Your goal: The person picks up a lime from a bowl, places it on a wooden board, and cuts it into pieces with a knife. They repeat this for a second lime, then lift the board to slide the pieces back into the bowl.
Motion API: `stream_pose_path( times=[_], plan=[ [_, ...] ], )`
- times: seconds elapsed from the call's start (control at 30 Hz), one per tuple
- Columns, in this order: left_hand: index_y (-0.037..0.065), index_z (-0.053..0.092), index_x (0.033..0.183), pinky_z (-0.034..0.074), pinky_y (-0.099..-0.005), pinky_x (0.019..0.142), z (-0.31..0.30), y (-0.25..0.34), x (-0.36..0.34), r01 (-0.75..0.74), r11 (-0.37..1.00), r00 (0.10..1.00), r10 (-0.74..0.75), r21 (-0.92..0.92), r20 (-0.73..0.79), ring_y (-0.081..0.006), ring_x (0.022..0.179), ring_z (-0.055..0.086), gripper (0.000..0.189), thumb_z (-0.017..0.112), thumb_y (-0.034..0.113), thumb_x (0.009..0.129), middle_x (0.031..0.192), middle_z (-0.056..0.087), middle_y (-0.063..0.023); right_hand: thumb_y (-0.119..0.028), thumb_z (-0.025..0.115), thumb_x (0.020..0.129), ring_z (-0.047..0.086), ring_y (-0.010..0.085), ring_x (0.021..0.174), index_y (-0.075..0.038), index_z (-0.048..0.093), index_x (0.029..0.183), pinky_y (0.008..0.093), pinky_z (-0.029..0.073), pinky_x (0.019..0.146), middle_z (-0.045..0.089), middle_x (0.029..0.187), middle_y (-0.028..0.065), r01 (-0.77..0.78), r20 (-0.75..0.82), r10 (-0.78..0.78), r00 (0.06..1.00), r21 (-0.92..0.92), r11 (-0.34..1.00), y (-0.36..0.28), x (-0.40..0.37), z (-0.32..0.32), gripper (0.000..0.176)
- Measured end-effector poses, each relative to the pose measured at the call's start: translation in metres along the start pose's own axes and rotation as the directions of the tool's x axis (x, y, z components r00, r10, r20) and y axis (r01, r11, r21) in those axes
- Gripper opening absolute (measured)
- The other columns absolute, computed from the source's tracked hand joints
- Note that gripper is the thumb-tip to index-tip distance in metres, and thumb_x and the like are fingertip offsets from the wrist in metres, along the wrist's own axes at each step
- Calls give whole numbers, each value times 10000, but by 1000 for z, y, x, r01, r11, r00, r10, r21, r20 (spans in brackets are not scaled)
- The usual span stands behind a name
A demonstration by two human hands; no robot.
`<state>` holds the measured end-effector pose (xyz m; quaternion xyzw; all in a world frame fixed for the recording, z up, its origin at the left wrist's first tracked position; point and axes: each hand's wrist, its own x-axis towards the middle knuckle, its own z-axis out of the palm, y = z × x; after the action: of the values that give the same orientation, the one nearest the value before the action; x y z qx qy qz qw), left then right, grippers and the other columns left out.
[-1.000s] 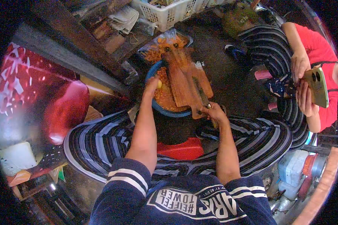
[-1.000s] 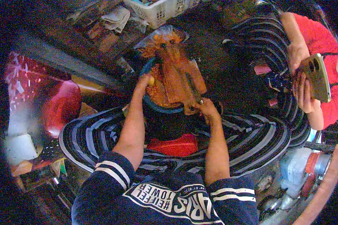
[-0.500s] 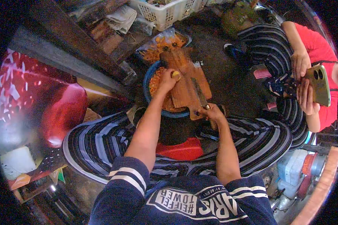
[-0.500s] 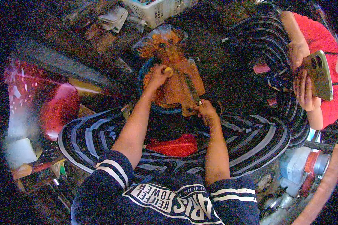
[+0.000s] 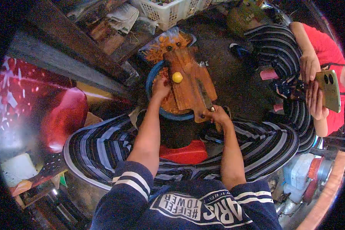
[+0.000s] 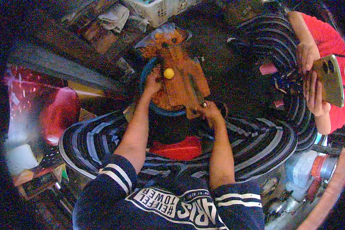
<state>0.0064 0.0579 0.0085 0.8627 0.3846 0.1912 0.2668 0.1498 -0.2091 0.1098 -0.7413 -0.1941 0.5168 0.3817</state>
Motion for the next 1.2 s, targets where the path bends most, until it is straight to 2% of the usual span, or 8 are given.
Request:
stream_pose_path(
  times=[0.33,0.53,0.63,0.73,0.83,0.9,1.03,1.2],
  plan=[
    [72,463,1157,317,-476,939,10,21,-18,184,955,982,-190,231,1,-326,1146,358,497,606,113,683,1254,375,-133,-172,674,717,457,98,434,-61,571,762,250,359,365,549,590,-4,-32,-8,32,999,2,999,8,5,0,158],
    [61,361,1235,197,-580,949,-14,47,-24,231,889,873,-369,395,319,-311,1223,236,636,630,163,668,1300,312,-150,-200,697,695,453,105,439,-55,568,752,256,358,370,547,593,-4,-10,0,10,1000,-40,999,17,10,-3,202],
    [57,367,1233,191,-565,953,-5,30,-28,201,901,903,-323,385,285,-325,1214,248,639,627,158,658,1293,318,-155,-199,689,710,456,90,448,-48,574,754,240,370,377,548,598,-6,-7,-18,6,1000,-66,998,13,7,1,195],
    [39,437,1171,221,-529,950,11,10,-26,143,986,988,-138,90,-65,-344,1196,267,586,644,178,640,1288,318,-163,-194,674,735,456,77,445,-42,576,760,226,384,381,540,592,-11,25,-35,-28,999,-80,996,7,0,1,182],
    [27,455,1127,336,-454,889,-13,25,-26,247,958,958,-218,148,-186,-353,1095,400,585,678,203,615,1181,423,-193,-208,676,734,448,78,445,-46,573,777,226,388,388,525,585,-17,11,-17,-11,1000,-33,999,6,-6,6,197],
    [25,469,1016,423,-402,768,-16,26,-17,291,912,920,-350,-290,-177,-354,919,520,537,711,234,585,984,533,-199,-217,680,732,449,79,451,-47,572,789,226,391,392,521,586,-20,-18,-7,18,1000,13,1000,8,-6,5,209],
    [27,458,880,443,-398,663,-5,4,-10,213,891,923,-318,-400,-216,-337,768,562,447,725,206,570,803,556,-166,-236,688,723,482,84,496,-49,569,806,224,400,401,547,620,-12,1,-6,-1,1000,2,1000,9,-5,5,237],
    [35,446,796,442,-377,594,-18,0,-9,393,859,917,-391,-328,75,-253,640,560,348,702,179,608,680,531,-105,-243,686,723,508,92,534,-48,570,816,229,411,413,571,660,-2,-18,8,18,1000,-52,998,12,-4,2,245]
  ],
)
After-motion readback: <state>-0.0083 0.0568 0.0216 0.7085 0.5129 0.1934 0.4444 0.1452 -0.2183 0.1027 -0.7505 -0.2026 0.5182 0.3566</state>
